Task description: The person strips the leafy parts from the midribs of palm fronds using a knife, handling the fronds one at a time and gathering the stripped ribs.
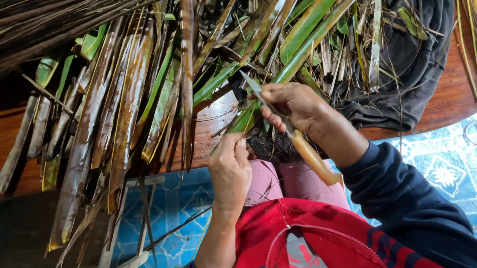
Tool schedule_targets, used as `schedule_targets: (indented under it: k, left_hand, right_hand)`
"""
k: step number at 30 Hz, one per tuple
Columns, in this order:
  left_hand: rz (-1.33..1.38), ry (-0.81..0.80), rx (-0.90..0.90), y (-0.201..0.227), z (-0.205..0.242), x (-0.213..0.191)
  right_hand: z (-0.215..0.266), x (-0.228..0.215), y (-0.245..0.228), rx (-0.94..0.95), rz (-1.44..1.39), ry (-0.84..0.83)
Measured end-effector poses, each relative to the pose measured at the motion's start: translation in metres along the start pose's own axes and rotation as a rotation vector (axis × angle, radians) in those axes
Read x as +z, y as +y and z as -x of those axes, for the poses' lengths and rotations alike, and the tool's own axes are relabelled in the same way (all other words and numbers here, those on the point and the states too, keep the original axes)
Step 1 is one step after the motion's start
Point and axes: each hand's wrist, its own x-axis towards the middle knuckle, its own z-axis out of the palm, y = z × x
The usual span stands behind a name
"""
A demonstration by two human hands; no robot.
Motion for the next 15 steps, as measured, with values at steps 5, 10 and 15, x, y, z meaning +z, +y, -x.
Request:
schedule_targets:
  k: [5, 10, 15]
  left_hand:
    - [-0.002, -0.049, -0.105, 0.010, 0.008, -0.026]
    - [0.004, -0.059, -0.178, 0.003, 0.020, -0.053]
    - [-0.035, -0.166, -0.234, 0.000, 0.020, -0.072]
  right_hand:
    - [-0.012, -0.011, -0.021, 0.112, 0.024, 0.020]
    - [-0.026, -0.017, -0.050, 0.071, 0.067, 0.109]
    - [-0.037, -0.006, -0.087, 0.016, 0.057, 0.109]
